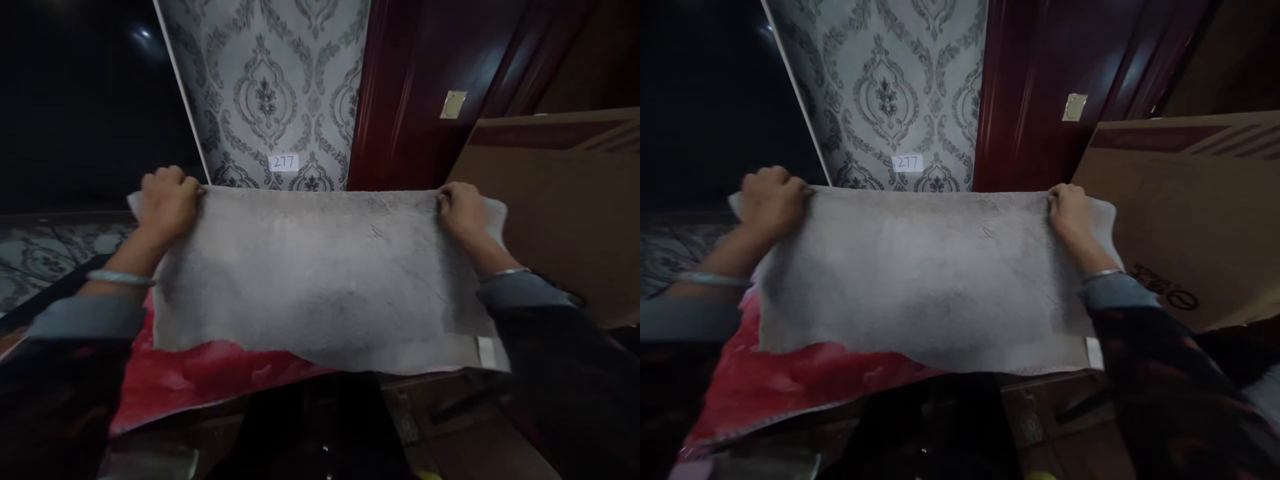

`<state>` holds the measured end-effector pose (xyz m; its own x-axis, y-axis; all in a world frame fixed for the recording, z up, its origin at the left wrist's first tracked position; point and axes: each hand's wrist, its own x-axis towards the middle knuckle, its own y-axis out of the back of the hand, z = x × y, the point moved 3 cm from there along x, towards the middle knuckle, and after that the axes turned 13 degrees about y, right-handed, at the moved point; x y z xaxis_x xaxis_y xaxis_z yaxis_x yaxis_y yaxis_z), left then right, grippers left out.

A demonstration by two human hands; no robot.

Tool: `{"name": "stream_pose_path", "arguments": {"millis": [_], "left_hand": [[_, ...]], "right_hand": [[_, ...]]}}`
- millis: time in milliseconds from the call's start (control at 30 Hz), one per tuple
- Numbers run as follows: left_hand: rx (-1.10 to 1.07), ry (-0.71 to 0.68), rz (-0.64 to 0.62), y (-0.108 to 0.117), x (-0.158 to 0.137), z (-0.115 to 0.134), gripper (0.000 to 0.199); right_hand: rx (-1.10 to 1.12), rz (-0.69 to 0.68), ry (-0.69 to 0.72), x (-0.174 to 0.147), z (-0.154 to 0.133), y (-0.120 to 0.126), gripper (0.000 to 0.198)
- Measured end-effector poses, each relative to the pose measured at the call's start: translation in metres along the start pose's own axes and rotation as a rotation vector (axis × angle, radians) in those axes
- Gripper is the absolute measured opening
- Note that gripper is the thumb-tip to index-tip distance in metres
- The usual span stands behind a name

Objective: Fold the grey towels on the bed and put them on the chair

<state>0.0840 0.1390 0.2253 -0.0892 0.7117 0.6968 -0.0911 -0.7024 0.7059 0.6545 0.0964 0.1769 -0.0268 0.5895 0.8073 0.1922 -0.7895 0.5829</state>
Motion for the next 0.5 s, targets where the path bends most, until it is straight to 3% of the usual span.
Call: {"name": "stream_pose_path", "arguments": {"millis": [67,133,267,367,500], "left_hand": [[0.035,-0.017,-0.030,-0.028,0.004,0.017,0.041],[0.068,0.014,-0.065,-0.063,-0.008,0.019,0.048],[0.080,0.001,-0.375,-0.133,-0.072,-0.021,0.049],[-0.102,0.274,-0.632,-0.158,-0.119,-0.077,0.041],[-0.536,0.740,-0.675,-0.146,-0.153,-0.130,0.036]], "right_hand": [[0.032,0.001,-0.051,0.005,0.003,-0.043,0.039],[0.078,-0.016,-0.044,-0.012,0.003,-0.078,0.049],[0.114,-0.232,0.017,-0.105,0.015,-0.122,0.044],[0.071,-0.460,-0.133,-0.182,0.043,-0.128,0.039],[-0.007,-0.557,-0.291,-0.234,0.071,-0.111,0.040]]}}
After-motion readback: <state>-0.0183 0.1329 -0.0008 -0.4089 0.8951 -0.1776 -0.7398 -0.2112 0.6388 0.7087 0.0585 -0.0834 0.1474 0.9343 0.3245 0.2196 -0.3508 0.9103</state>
